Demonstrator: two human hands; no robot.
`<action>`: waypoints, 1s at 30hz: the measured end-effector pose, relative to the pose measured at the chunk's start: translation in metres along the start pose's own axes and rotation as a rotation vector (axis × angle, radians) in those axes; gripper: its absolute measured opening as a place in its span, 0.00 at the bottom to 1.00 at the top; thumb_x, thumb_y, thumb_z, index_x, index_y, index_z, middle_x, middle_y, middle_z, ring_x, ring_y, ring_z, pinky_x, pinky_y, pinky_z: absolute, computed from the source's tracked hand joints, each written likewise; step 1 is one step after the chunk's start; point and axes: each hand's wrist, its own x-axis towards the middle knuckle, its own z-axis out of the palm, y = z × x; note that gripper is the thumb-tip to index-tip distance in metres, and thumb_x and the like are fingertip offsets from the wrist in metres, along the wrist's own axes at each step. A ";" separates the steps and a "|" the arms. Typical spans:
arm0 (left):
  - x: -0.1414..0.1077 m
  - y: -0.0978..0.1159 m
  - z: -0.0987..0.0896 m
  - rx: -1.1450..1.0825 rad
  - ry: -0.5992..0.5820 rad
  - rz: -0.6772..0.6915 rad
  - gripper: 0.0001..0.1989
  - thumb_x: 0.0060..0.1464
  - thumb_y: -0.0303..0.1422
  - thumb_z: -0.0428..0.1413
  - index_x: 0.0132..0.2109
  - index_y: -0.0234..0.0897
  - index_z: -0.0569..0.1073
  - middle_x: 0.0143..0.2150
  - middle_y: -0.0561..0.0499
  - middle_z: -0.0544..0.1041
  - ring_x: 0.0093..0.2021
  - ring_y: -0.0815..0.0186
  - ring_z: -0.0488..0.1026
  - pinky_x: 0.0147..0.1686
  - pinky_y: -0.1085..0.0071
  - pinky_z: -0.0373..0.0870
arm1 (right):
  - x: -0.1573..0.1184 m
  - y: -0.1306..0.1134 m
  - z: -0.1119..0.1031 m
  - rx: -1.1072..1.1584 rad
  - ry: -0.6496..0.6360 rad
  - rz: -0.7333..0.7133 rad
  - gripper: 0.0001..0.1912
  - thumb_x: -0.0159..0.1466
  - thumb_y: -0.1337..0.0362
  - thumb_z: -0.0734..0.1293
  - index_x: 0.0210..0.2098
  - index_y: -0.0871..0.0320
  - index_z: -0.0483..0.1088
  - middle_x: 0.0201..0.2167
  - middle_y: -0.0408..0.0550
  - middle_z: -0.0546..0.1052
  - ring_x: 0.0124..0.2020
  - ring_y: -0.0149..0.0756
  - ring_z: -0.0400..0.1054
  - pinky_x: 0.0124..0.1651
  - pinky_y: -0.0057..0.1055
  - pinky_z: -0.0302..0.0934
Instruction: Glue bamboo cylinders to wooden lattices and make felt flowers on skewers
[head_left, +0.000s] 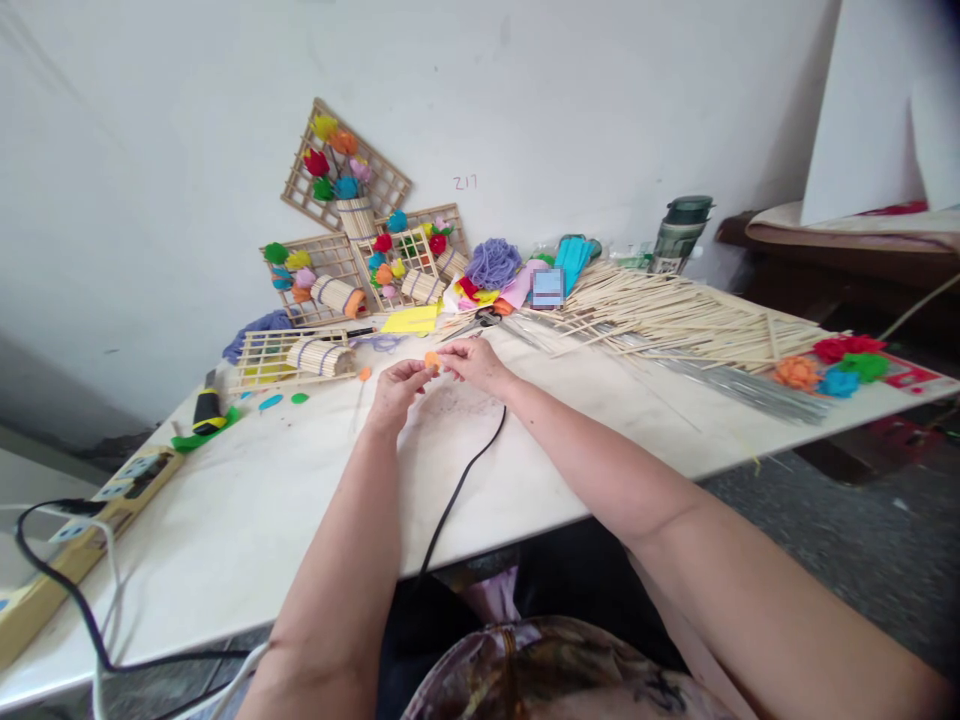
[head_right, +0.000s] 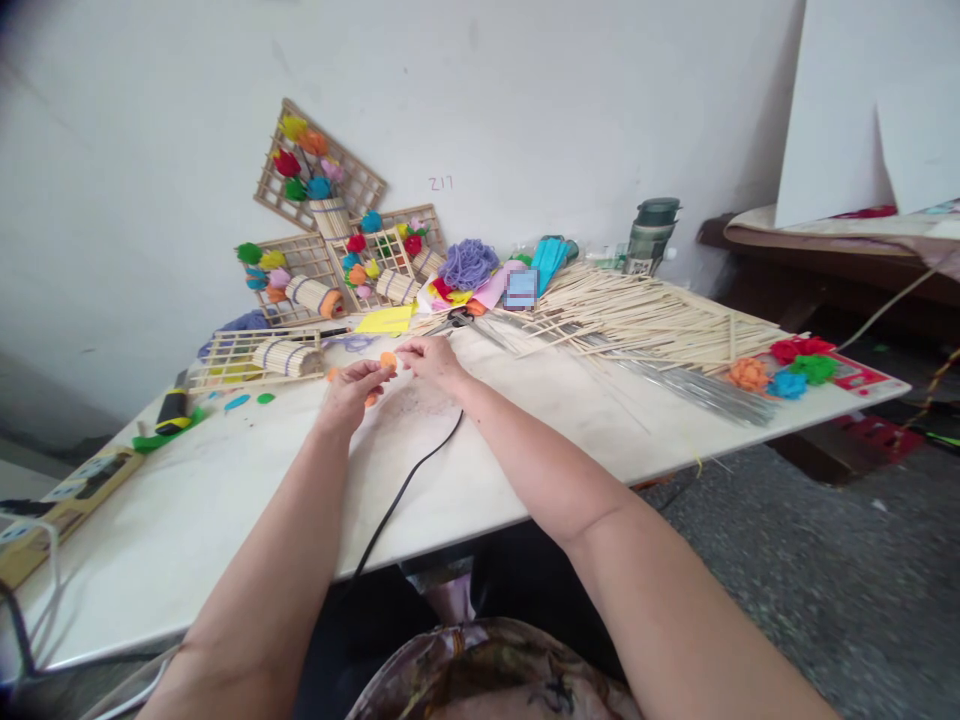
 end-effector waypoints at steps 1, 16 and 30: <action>0.001 -0.001 0.000 -0.005 0.008 -0.004 0.13 0.35 0.40 0.64 0.26 0.35 0.74 0.25 0.52 0.74 0.21 0.74 0.62 0.21 0.75 0.55 | 0.002 0.001 -0.004 -0.037 0.029 0.012 0.10 0.57 0.67 0.62 0.34 0.62 0.75 0.22 0.41 0.74 0.20 0.25 0.64 0.25 0.22 0.59; 0.000 -0.001 0.000 -0.011 0.034 -0.053 0.17 0.33 0.43 0.64 0.27 0.35 0.73 0.26 0.50 0.75 0.25 0.71 0.67 0.25 0.75 0.59 | 0.016 0.038 -0.085 -1.028 0.259 0.531 0.13 0.57 0.70 0.62 0.38 0.55 0.76 0.41 0.52 0.76 0.44 0.41 0.69 0.42 0.32 0.61; -0.001 -0.003 0.003 -0.006 0.010 -0.052 0.18 0.32 0.45 0.65 0.26 0.35 0.73 0.25 0.49 0.75 0.25 0.71 0.67 0.24 0.75 0.60 | 0.013 0.055 -0.086 -1.131 0.328 0.477 0.20 0.61 0.75 0.54 0.44 0.67 0.73 0.40 0.63 0.75 0.48 0.46 0.67 0.47 0.38 0.58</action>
